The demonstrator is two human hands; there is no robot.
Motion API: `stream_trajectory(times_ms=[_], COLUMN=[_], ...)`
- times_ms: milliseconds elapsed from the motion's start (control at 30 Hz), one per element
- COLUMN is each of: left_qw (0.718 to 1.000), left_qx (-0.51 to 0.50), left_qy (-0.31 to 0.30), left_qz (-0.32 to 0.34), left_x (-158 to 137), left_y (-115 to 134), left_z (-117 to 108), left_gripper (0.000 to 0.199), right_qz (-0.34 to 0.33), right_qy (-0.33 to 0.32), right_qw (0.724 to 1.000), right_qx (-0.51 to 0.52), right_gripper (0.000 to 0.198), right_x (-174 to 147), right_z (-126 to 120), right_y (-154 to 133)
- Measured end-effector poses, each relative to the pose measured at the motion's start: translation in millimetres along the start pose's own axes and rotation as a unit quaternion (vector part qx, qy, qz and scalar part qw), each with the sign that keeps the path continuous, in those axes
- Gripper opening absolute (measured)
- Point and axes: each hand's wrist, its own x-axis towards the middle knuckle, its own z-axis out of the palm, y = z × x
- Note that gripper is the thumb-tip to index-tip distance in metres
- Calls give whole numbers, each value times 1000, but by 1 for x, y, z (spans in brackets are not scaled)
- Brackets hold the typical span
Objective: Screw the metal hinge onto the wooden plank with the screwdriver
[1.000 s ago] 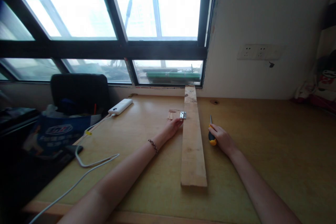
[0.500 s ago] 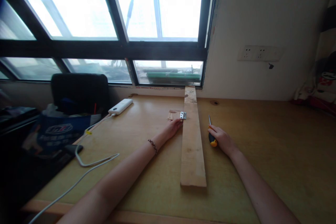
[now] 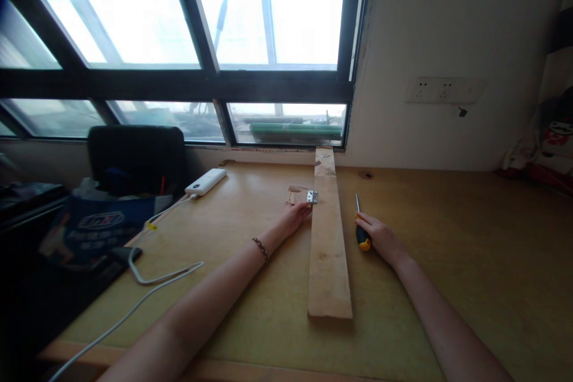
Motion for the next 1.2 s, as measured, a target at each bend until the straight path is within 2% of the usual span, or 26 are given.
stream_trajectory(times_ms=[233,333,467,567,633,700,767,867,1033,1200], left_qw=[1000,1000,1000,1000,1000,1000,1000,1000,999,999], left_qx=[-6,-3,-4,-7,-5,-3,1,7,11,23], left_qy=[-19,-11,8,3,3,2,-6,-20,-43,-24], left_qz=[4,2,-6,-4,-1,3,6,11,24,32], left_x=[-1,-1,-1,-1,-1,-2,-4,-5,-4,-2], left_y=[1,1,2,1,1,1,2,3,0,-2], left_z=[0,1,3,3,2,3,4,5,3,2], left_gripper=[22,22,23,21,17,15,16,18,16,18], right_qz=[14,21,35,85,131,164,191,225,216,236], right_qy=[27,65,152,203,191,145,109,100,97,84], right_qw=[999,998,987,965,946,936,935,945,963,960], right_qx=[20,15,45,143,227,277,277,215,127,126], right_gripper=[52,45,33,25,24,26,29,30,23,21], right_x=[0,0,10,33,57,85,111,136,139,138], right_z=[0,-4,-11,-8,0,11,22,32,35,35], right_y=[4,1,-21,-47,-62,-72,-78,-83,-90,-92])
